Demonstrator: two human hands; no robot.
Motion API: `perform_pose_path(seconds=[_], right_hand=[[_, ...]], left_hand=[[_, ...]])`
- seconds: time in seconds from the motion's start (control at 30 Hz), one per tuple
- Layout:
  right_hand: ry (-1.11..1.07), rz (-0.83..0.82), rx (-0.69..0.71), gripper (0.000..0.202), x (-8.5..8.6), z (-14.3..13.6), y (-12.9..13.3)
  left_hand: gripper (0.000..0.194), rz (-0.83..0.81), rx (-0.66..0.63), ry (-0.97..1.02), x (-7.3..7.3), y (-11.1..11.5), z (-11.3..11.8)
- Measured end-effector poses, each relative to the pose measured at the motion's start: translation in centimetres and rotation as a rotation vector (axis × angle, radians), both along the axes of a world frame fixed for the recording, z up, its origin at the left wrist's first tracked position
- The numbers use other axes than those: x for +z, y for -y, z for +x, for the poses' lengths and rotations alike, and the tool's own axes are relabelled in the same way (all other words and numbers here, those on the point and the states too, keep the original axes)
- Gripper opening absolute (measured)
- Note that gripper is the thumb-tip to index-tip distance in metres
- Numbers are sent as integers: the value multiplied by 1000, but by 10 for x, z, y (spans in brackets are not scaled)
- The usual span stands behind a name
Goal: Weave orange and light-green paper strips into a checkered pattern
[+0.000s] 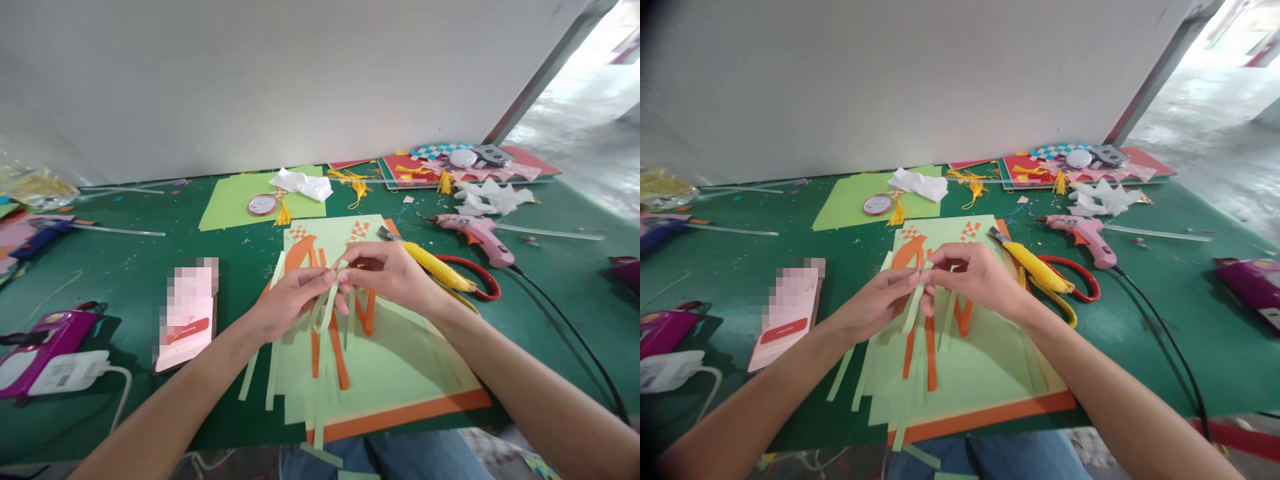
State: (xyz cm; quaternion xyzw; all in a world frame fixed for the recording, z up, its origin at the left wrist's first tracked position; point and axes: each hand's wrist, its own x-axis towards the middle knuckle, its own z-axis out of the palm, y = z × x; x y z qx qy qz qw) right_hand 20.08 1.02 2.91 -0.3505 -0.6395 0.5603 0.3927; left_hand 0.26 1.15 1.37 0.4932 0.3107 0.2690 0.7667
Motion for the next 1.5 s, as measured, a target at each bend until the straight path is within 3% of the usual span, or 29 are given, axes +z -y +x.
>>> perform_pose_path(seconds=[0.37,1.0,1.3,1.5], right_hand=[[-18,-3,9,19,-2,-1,1],[-39,34,39,27,0,-2,5],[8,69,-12,23,-3,-2,5],[90,285,-180,33,-4,-2,5]], left_hand=[[35,27,-24,-50,-5,-1,-1],[36,-16,-13,-113,8,3,1],[38,-36,-9,-89,7,2,2],[35,-95,48,23,4,2,1]])
